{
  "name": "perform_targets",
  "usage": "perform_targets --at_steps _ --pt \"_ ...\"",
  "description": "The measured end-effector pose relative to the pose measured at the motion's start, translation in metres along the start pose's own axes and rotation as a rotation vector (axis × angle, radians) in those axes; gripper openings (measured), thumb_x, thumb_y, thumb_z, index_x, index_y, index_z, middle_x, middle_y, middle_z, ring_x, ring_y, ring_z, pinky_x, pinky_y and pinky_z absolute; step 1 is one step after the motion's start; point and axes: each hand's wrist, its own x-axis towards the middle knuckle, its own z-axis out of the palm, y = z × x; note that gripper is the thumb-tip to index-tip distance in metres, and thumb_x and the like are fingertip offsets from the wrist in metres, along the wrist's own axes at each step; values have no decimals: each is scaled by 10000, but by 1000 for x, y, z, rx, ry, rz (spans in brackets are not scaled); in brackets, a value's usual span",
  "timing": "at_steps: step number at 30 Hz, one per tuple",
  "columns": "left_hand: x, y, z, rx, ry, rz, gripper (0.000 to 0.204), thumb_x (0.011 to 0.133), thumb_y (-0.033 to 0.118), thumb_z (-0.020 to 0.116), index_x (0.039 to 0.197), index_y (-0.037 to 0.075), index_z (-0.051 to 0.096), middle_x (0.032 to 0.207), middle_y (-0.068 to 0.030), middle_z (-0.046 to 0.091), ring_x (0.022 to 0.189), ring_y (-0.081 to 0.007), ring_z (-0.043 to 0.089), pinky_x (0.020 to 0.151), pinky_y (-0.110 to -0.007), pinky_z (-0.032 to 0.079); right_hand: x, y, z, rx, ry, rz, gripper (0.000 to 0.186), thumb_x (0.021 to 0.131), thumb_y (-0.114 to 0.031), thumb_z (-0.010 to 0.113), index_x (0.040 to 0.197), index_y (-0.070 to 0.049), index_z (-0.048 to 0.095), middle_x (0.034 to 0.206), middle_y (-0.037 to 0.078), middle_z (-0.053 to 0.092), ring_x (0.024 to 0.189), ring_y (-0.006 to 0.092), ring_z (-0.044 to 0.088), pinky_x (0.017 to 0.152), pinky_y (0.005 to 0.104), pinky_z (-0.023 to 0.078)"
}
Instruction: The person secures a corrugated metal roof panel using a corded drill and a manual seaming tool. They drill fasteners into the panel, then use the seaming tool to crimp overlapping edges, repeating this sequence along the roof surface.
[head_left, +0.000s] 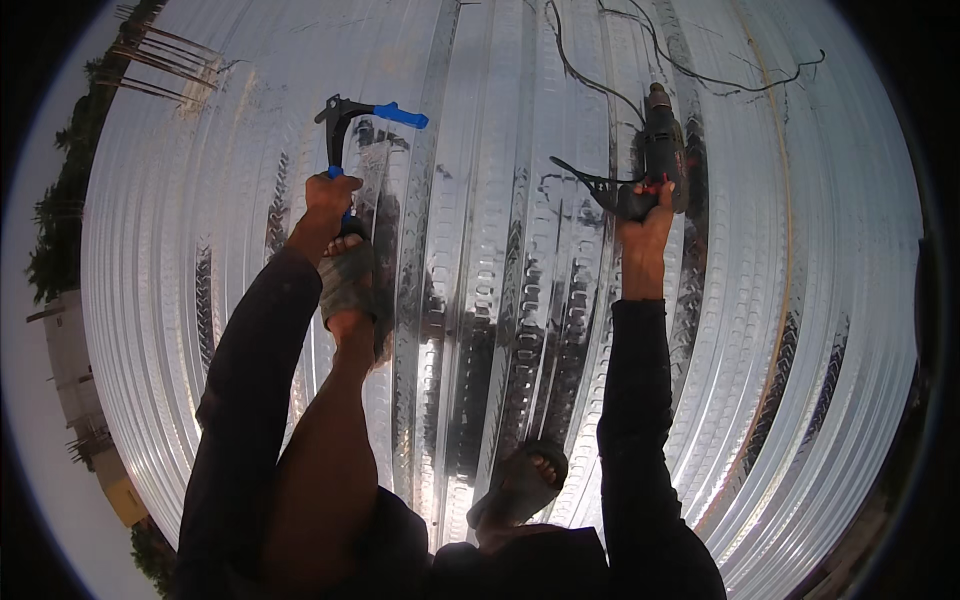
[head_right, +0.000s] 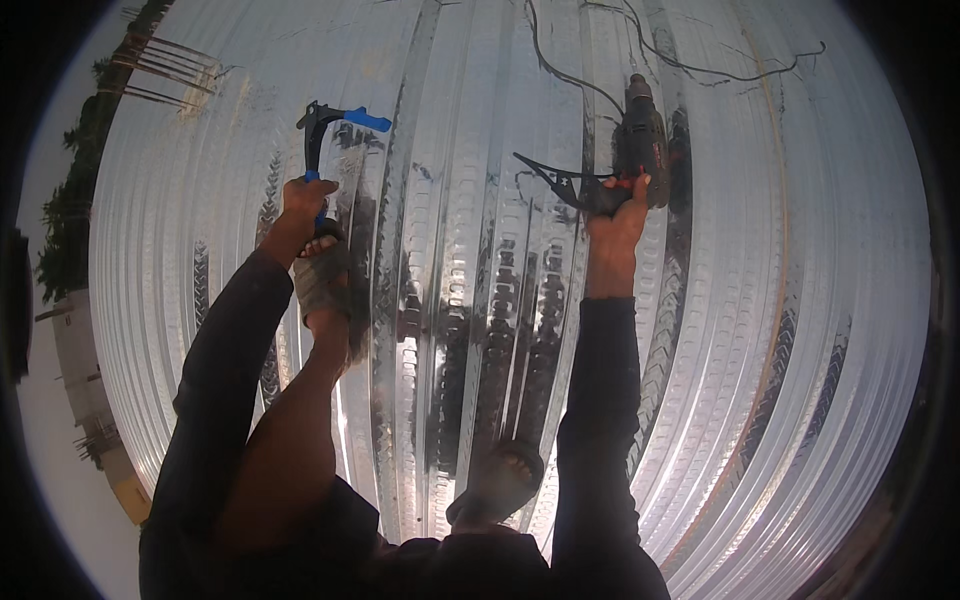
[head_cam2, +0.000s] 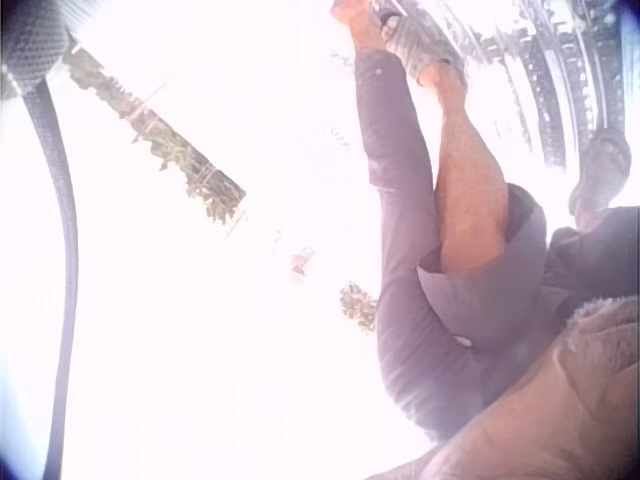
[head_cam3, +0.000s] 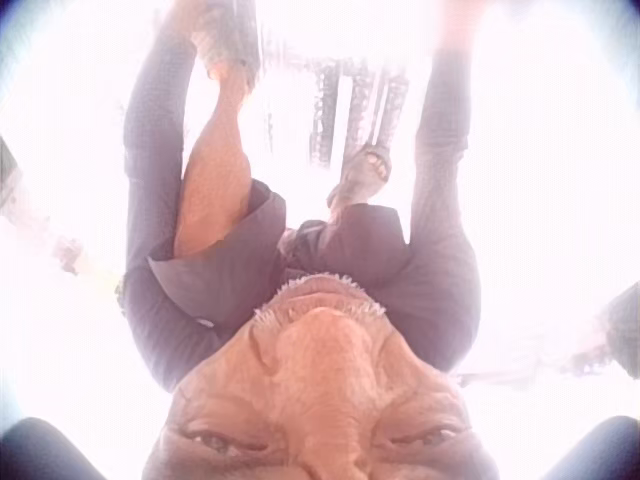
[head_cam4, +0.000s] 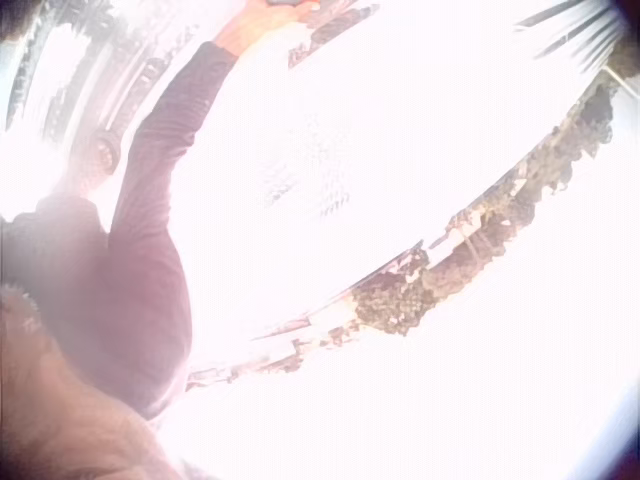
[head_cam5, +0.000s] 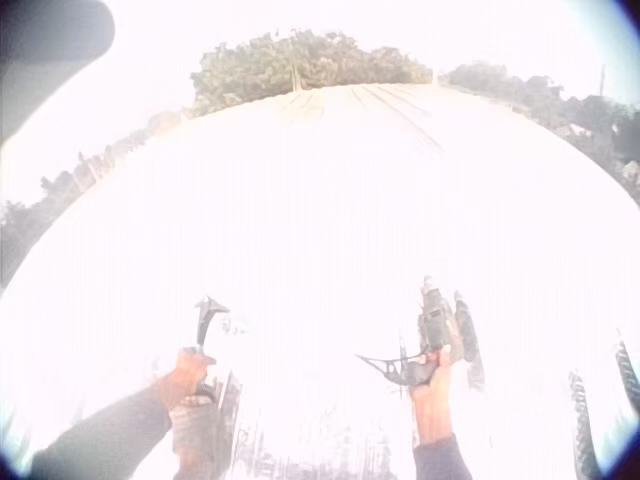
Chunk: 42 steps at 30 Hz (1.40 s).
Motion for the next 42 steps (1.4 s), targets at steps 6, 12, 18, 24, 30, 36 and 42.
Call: perform_targets --at_steps 6,12,18,24,30,36,42 --pt "-33 -7 -23 -52 -67 -23 189 762 29 754 694 27 577 581 -44 548 433 -150 484 405 -348 345 -62 -46 -21 -39 -23 45 357 1020 -408 593 1142 -73 565 832 55 603 635 150 541 589 312 501" --pt "-60 -95 -14 109 -115 57 194 771 102 750 705 73 570 587 -18 535 460 -141 493 433 -341 367 -230 -96 -118 -215 49 97 354 1016 -432 589 1173 -115 598 830 56 628 612 118 548 562 270 478" --pt "-59 -112 -27 317 -157 268 289 794 293 736 750 19 654 669 -113 658 611 -257 656 612 -431 511 -401 -165 -124 -467 242 -12 349 1002 -428 611 1171 -123 615 816 35 630 561 111 582 475 229 501" --pt "-58 -115 -47 472 30 433 427 797 421 741 986 41 691 838 -165 719 803 -362 703 751 -499 529 -544 -190 -45 -1127 396 -325 380 963 -346 697 1073 16 661 733 59 640 497 117 591 407 231 477" --pt "-137 -114 -52 -40 85 983 567 841 433 717 1237 38 624 1154 -185 660 945 -330 686 822 -453 526 -617 -154 46 -1796 427 -459 529 927 -524 681 951 3 644 721 72 656 459 125 575 388 255 443" --pt "-254 -128 -47 -548 -1228 -65 715 1032 513 491 1408 -93 436 1257 -265 616 991 -312 694 883 -392 559 -603 -80 84 -1827 165 -330 531 923 -472 706 1010 51 675 750 98 675 518 113 580 473 249 472" --pt "-290 -145 -93 -1082 -1118 -295 414 1042 250 557 1311 -59 497 1297 -259 597 1198 -326 622 1061 -439 526 -607 -58 72 -1610 -184 -281 463 947 -390 708 1055 59 671 802 131 693 548 137 616 498 244 508"
